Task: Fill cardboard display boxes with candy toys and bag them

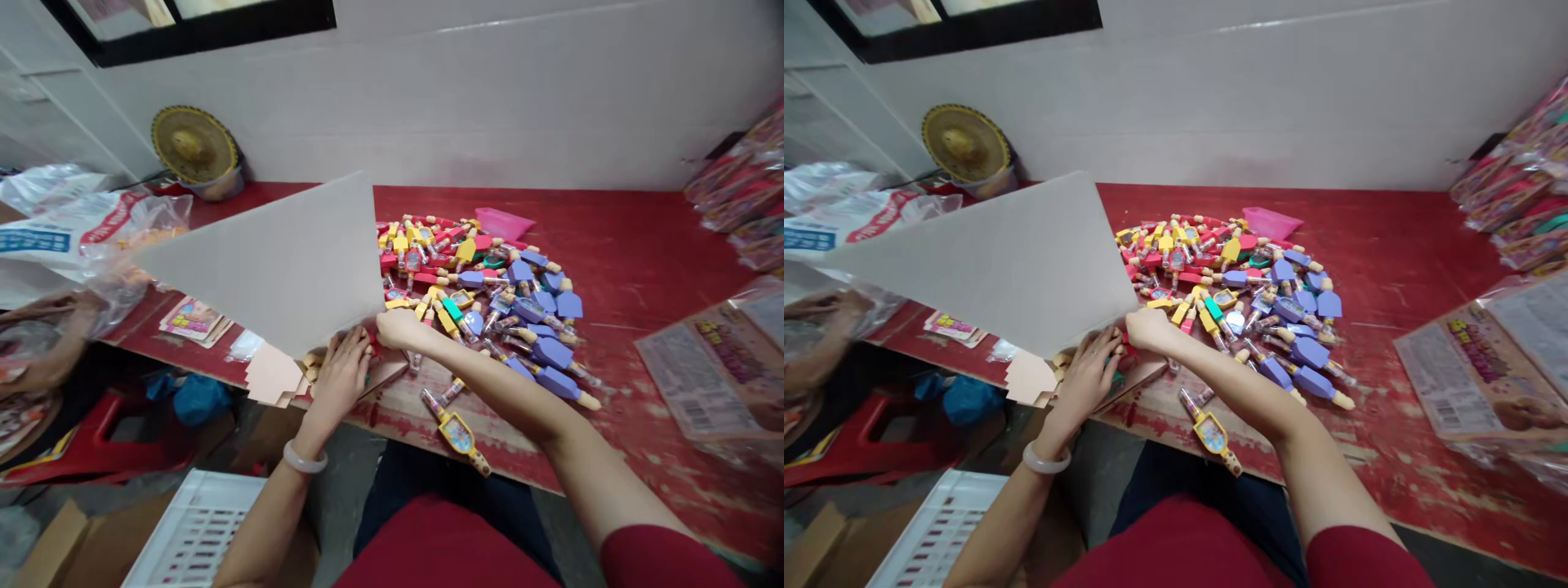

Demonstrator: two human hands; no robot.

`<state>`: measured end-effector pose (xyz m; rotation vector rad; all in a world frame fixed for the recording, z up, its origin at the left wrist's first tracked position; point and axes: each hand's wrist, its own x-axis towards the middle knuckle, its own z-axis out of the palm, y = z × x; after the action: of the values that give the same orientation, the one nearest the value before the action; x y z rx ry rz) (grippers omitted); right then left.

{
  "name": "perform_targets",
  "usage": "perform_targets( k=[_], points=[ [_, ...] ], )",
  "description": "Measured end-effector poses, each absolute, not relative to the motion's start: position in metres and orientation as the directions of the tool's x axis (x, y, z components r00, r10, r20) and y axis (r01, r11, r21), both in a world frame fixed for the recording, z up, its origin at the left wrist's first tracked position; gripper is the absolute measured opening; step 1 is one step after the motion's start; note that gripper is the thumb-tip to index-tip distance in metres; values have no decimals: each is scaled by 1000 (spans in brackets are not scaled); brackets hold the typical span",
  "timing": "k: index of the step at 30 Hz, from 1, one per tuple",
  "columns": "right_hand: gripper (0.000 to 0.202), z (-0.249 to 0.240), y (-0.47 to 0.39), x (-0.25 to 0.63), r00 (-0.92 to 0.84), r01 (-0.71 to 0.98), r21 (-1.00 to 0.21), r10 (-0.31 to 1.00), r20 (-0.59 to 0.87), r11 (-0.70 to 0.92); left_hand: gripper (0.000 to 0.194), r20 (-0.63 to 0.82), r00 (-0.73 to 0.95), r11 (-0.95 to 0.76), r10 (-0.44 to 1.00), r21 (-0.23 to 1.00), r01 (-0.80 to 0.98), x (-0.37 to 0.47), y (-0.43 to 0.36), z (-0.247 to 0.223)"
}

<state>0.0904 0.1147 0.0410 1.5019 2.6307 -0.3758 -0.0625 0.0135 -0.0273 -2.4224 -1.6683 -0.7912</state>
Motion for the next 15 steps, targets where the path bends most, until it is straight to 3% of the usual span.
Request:
perform_targets(
  k=[9,15],
  points=[
    [44,57,141,81,-564,826,-197,771,-297,528,34,522,254,-419,814,226,879,-63,20,-32],
    [39,57,139,78,-580,812,-253,772,-260,526,32,552,267,-454,790,233,860,-66,25,-33]
  ],
)
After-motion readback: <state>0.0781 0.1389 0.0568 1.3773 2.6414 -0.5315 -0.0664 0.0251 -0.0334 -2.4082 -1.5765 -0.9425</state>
